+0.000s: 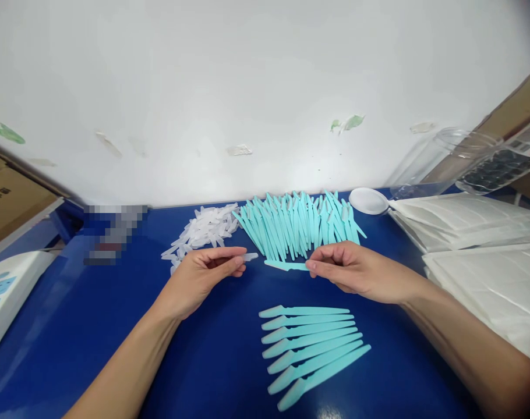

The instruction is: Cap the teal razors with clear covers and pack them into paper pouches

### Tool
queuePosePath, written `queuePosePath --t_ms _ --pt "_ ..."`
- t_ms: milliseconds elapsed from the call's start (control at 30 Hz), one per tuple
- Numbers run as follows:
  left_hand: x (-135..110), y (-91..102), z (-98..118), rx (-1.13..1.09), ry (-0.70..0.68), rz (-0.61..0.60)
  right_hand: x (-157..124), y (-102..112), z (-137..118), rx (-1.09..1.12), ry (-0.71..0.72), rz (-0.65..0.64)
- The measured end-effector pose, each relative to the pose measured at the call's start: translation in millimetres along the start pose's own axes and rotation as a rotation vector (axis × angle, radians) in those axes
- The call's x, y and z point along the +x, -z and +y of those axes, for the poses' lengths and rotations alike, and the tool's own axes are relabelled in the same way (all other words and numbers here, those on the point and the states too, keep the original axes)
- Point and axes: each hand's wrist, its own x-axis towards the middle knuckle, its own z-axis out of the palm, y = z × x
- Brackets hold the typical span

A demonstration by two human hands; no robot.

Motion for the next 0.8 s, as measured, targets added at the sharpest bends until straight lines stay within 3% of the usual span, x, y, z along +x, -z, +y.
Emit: queuePosePath --t_ms 133,333,800 --pt "-3.9 -1.4 5.0 0.120 -0.004 -0.096 1.2 0.7 3.6 0.067 -0.015 -0.008" --pt "-5.8 -2.8 8.0 0.176 -0.037 -0.088 4.5 2.3 6.7 -0.136 0.008 0.027" --pt "-10.5 -22.9 9.2 0.179 -0.187 -0.108 4.4 -0.2 1.6 -0.135 -0.005 -0.001"
